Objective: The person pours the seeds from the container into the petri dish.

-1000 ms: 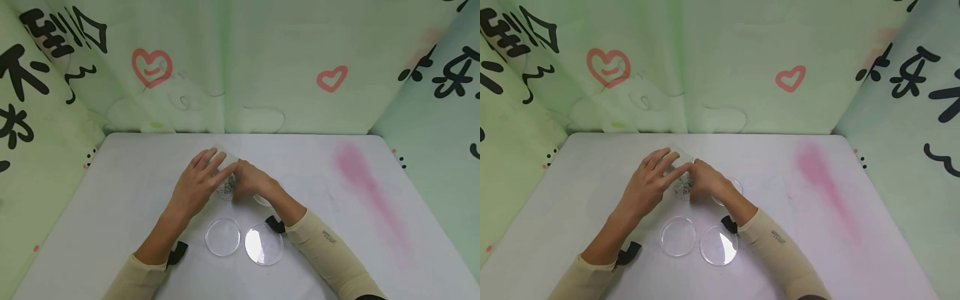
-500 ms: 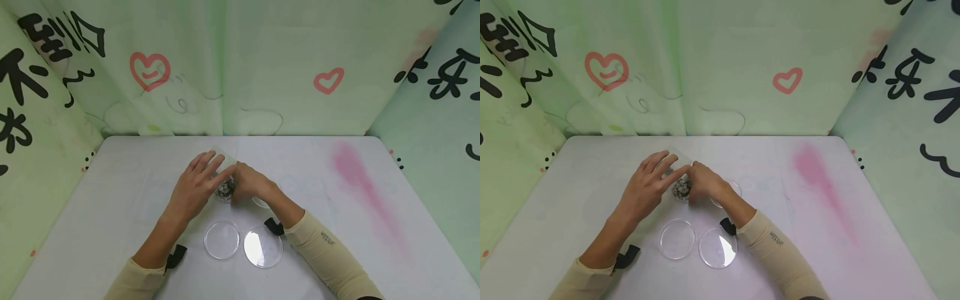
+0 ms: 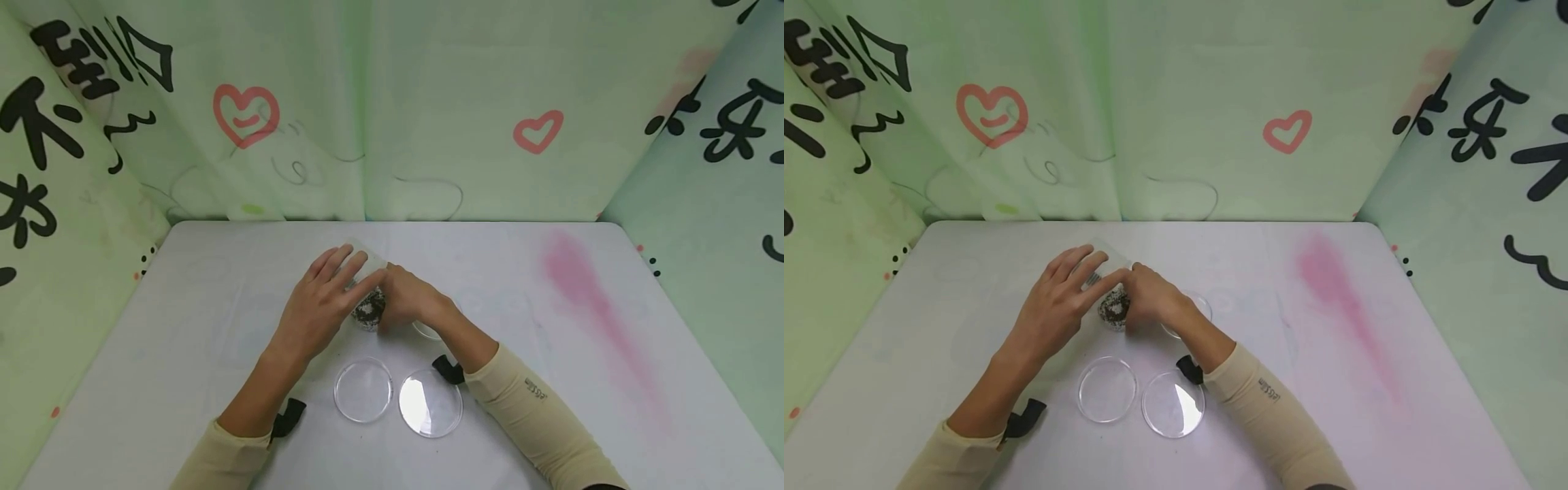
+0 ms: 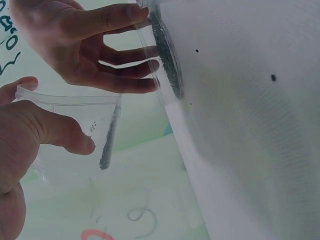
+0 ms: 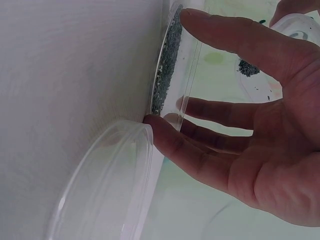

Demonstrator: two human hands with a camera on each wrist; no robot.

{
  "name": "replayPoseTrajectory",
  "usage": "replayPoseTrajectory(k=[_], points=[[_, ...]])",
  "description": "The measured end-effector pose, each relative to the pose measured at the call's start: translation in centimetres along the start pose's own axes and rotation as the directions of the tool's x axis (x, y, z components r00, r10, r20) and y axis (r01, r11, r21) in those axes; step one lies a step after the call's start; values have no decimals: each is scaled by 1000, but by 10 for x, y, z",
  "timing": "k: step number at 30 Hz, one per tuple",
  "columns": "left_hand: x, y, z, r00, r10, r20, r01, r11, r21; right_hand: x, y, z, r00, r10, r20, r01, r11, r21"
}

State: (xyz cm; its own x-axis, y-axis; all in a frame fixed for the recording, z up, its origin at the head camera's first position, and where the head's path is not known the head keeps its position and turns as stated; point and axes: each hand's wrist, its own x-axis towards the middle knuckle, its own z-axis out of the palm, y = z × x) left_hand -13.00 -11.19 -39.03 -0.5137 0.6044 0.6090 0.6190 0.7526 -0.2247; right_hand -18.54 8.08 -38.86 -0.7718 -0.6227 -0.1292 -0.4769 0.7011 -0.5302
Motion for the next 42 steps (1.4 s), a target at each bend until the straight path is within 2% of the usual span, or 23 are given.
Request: replayPoseTrajectory(k=[11, 18, 24, 28, 31, 33, 35, 38, 39, 42], points=[[0, 0, -1, 1000, -1, 21, 0, 1000, 15, -1, -1, 0, 1000, 7, -1, -7, 1000, -5], [0, -1, 0, 1000, -14, 8, 14, 1000, -1, 1, -1, 0, 1000, 23, 18, -22, 999, -40], [-2, -4, 3, 996, -92, -8, 91, 993, -73, 3, -3, 0, 994, 92, 54, -86, 990, -108], [-3, -6, 5, 985, -174, 13, 174, 971, -165, 5, -3, 0, 992, 107, 65, -97, 986, -133], [-3, -8, 6, 965, -256, 62, 263, 933, -246, 6, -3, 0, 991, 114, 70, -104, 987, -125], [-4, -9, 7, 941, -322, 107, 340, 890, -305, 7, -2, -1, 990, 118, 72, -109, 987, -118], [-5, -11, 7, 909, -386, 157, 416, 834, -363, 7, -2, -1, 989, 124, 77, -114, 986, -119], [-7, -16, 4, 854, -466, 233, 520, 739, -429, 7, -2, 0, 988, 127, 84, -116, 984, -133], [-7, -18, 3, 836, -486, 256, 548, 710, -443, 7, -2, 0, 988, 128, 87, -115, 984, -136], [-11, -26, 0, 796, -518, 314, 603, 633, -485, 6, -4, 0, 987, 130, 97, -116, 984, -137]])
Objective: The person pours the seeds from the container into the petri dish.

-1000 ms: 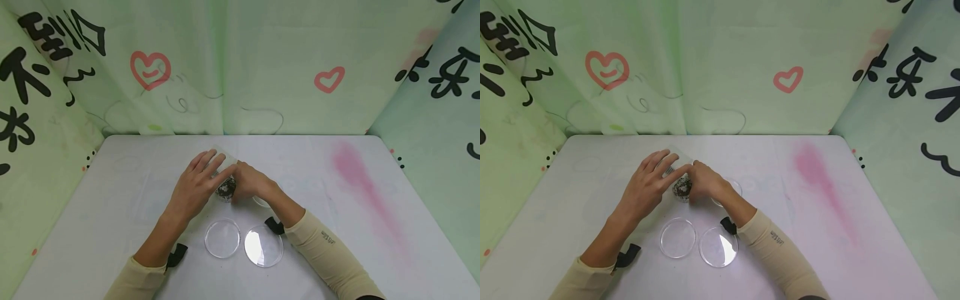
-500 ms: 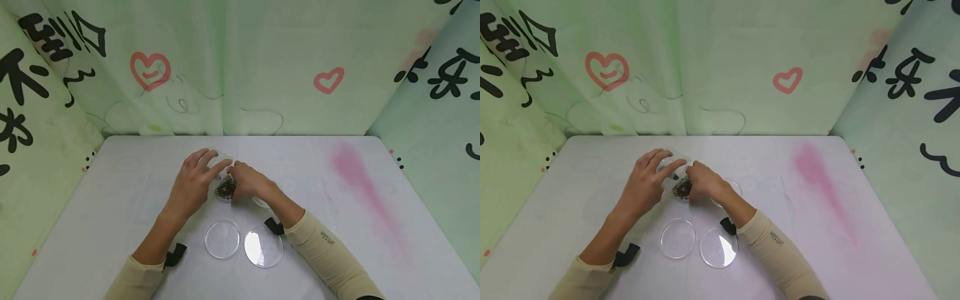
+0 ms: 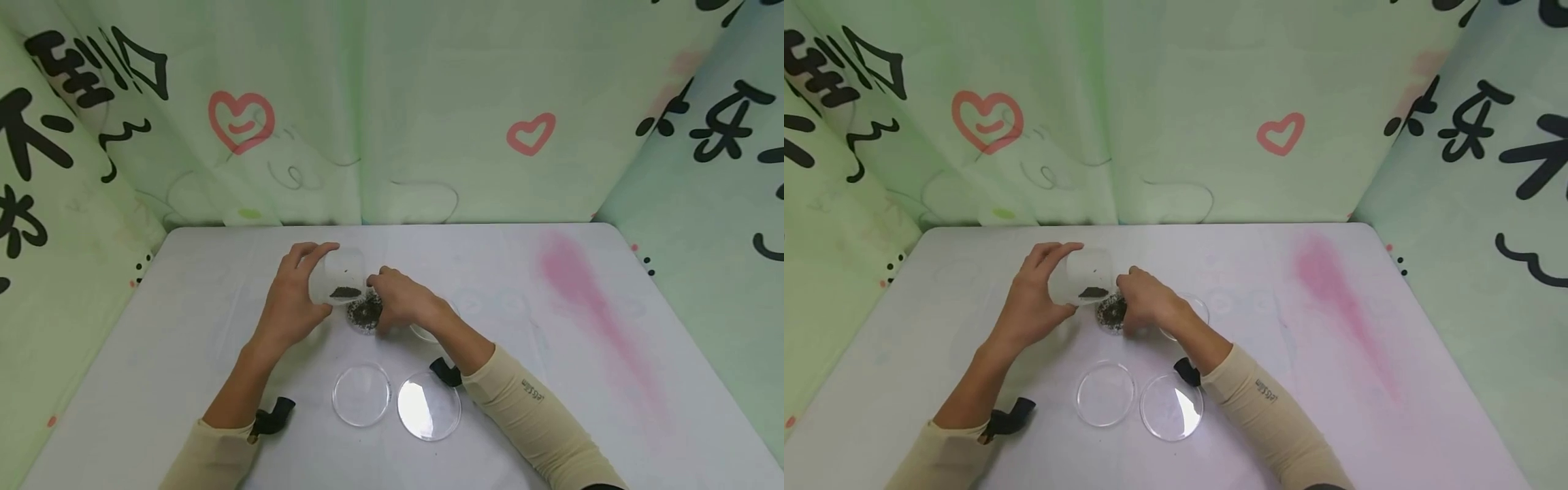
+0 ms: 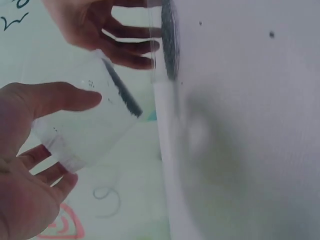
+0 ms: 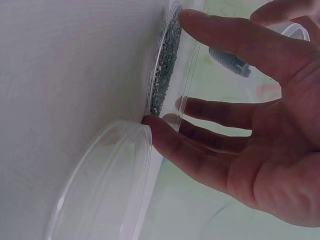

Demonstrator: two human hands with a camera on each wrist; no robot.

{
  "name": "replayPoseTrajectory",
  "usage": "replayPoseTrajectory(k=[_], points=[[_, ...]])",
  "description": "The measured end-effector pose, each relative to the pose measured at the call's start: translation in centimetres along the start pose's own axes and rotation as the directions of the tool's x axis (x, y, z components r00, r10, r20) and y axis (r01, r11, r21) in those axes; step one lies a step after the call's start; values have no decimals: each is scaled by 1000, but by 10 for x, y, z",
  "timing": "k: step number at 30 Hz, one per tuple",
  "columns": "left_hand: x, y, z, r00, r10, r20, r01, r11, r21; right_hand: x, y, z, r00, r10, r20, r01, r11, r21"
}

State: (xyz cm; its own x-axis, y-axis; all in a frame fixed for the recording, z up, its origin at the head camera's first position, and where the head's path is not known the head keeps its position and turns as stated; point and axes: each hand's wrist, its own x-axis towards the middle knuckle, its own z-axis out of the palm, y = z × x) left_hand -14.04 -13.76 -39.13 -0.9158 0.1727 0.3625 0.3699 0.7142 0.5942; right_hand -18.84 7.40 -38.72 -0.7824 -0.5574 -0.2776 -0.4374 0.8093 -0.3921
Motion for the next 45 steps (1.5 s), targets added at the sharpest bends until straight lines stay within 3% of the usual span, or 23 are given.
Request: replayPoseTrajectory(k=[6, 9, 14, 19, 22, 35, 45], points=[[-1, -25, -9, 996, -81, 48, 84, 994, -71, -1, -3, 3, 1000, -1, 3, 1, 1000, 18], [-4, -37, -12, 986, -152, 71, 159, 982, -102, -2, -3, 5, 1000, -6, 2, 6, 1000, 27], [-8, -48, -15, 950, -278, 142, 300, 940, -161, -4, -3, 9, 1000, -15, 2, 15, 999, 35], [-8, -54, -17, 914, -334, 231, 371, 918, -139, -5, -3, 8, 1000, -14, -16, 15, 999, 31], [-7, -57, -18, 903, -350, 250, 387, 915, -116, -5, -3, 7, 1000, -12, -17, 13, 999, 30], [-3, -61, -21, 888, -359, 288, 399, 912, -93, -4, -3, 5, 1000, -2, -22, 3, 1000, 28], [0, -60, -20, 894, -339, 294, 378, 922, -85, -5, -1, 4, 1000, 1, -31, 0, 1000, 21]])
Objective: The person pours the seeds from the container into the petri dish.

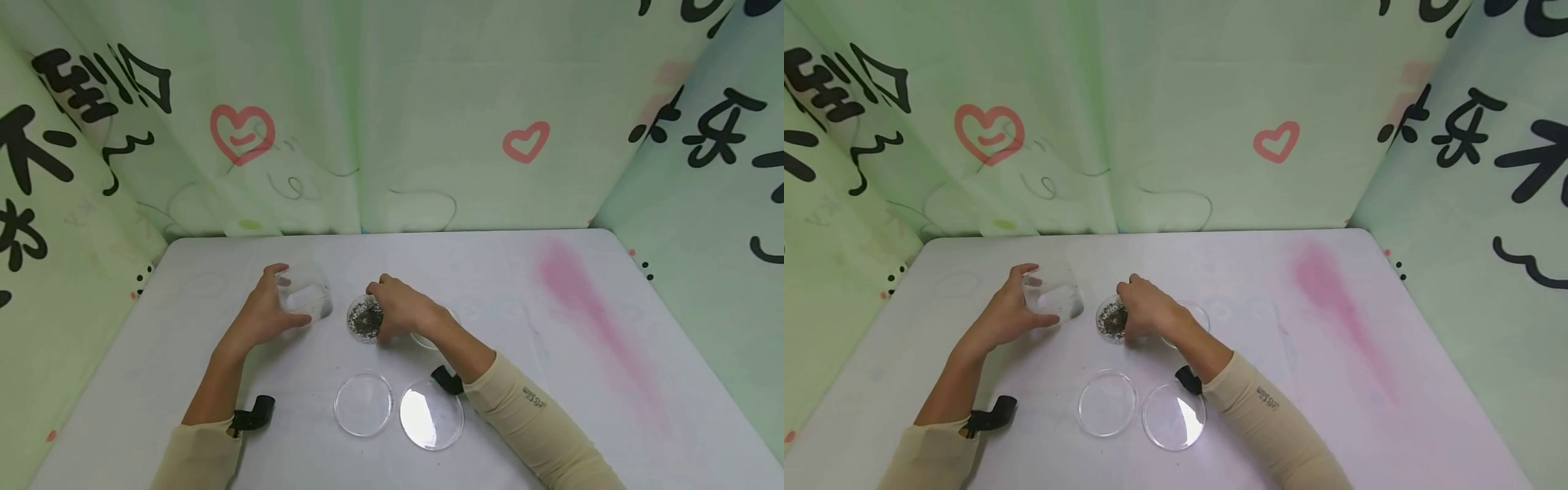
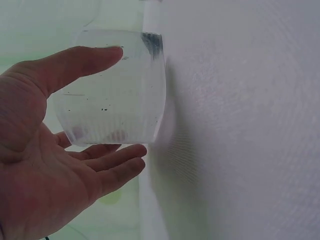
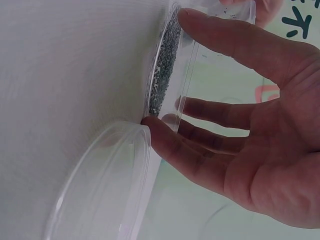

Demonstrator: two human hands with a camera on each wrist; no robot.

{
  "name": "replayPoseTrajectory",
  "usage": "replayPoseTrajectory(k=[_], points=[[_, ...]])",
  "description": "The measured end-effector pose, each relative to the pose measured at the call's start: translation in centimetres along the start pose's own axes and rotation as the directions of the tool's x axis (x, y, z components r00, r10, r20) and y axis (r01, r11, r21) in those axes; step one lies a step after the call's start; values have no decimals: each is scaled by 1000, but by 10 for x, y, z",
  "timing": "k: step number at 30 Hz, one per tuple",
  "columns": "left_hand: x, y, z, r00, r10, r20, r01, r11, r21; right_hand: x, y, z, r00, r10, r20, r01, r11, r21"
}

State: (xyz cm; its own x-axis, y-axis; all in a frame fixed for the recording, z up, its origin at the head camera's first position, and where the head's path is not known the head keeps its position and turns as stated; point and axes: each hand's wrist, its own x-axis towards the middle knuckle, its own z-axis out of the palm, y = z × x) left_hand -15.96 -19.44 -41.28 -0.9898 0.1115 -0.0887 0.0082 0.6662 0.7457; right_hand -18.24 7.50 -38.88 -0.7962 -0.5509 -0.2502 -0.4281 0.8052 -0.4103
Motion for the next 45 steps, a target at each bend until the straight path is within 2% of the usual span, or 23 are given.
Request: replayPoseTrajectory(k=[5, 11, 15, 18, 20, 23, 28, 37, 45], points=[[-3, 5, 0, 998, 57, -20, -56, 997, 45, 0, 0, 0, 1000, 0, 0, 0, 1000, -6], [-10, 22, -1, 982, 156, -106, -146, 984, 100, 0, 1, 1, 1000, 0, -1, 0, 1000, -11], [-16, 39, 2, 958, 227, -178, -212, 972, 100, 1, 1, 2, 1000, -5, -4, 4, 1000, -14], [-21, 53, 9, 927, 306, -218, -289, 951, 108, 2, 1, 2, 1000, -4, -6, 4, 1000, -15], [-24, 59, 15, 911, 349, -220, -333, 937, 107, 1, 0, 1, 1000, 0, -6, 0, 1000, -12], [-26, 66, 24, 899, 397, -187, -384, 918, 101, 1, -1, 1, 1000, 8, -2, -8, 1000, -19], [-27, 69, 38, 910, 402, -103, -395, 915, 81, 0, -2, 0, 1000, 18, 4, -18, 999, -45], [-25, 69, 55, 937, 349, 9, -348, 935, 64, -10, 2, -11, 998, 55, -12, -55, 995, -82], [-20, 63, 63, 953, 279, 116, -290, 953, 86, -17, 8, -24, 994, 109, 17, -107, 989, -105]])
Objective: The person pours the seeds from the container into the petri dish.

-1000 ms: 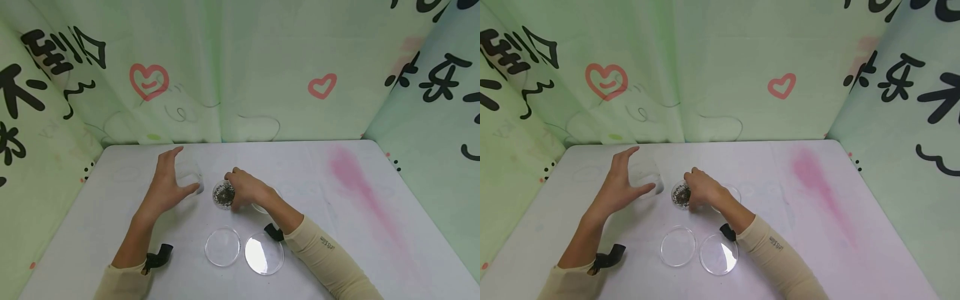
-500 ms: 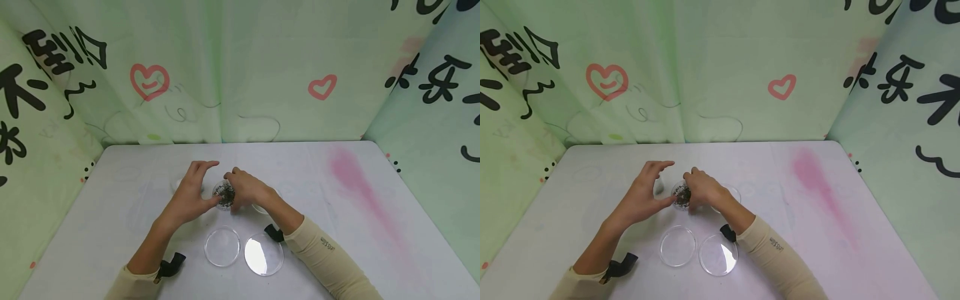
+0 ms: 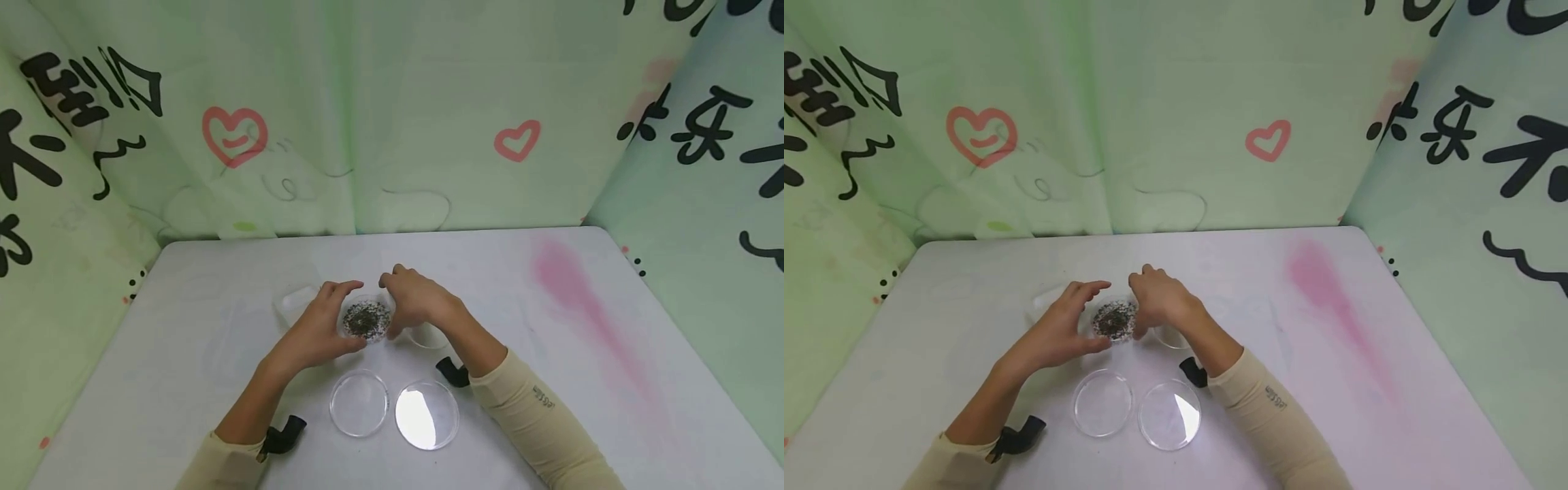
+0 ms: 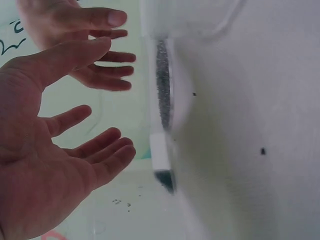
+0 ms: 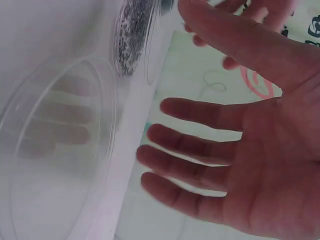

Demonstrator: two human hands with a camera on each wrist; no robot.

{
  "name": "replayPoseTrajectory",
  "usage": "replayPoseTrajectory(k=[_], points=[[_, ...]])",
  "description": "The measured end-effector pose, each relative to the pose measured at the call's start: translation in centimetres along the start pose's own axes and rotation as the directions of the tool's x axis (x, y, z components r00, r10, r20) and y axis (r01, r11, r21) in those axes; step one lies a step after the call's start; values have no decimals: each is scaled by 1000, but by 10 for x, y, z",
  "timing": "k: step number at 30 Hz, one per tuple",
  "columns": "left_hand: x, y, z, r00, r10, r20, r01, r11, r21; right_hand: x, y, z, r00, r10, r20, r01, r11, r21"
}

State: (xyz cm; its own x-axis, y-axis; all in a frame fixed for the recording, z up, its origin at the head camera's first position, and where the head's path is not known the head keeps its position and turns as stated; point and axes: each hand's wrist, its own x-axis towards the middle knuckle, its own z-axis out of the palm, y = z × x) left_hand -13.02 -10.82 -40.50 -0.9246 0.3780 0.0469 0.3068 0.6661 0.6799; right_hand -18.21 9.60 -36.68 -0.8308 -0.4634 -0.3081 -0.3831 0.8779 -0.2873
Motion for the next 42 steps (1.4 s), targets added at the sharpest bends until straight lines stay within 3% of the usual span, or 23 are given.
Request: replayPoseTrajectory(k=[10, 18, 35, 42], points=[[6, -11, 8, 990, -110, 84, 107, 994, 38, 0, -2, 5, 982, 156, 108, -145, 984, -100], [12, -20, 13, 994, -88, 66, 84, 995, 55, 2, -7, 17, 957, 260, 124, -239, 957, -166], [23, -14, 12, 997, -62, 54, 57, 995, 84, -1, 10, 6, 975, 191, 115, -175, 975, -138], [25, -14, 12, 995, -69, 67, 64, 995, 81, -6, 15, -9, 995, 58, 76, -53, 996, -68]])
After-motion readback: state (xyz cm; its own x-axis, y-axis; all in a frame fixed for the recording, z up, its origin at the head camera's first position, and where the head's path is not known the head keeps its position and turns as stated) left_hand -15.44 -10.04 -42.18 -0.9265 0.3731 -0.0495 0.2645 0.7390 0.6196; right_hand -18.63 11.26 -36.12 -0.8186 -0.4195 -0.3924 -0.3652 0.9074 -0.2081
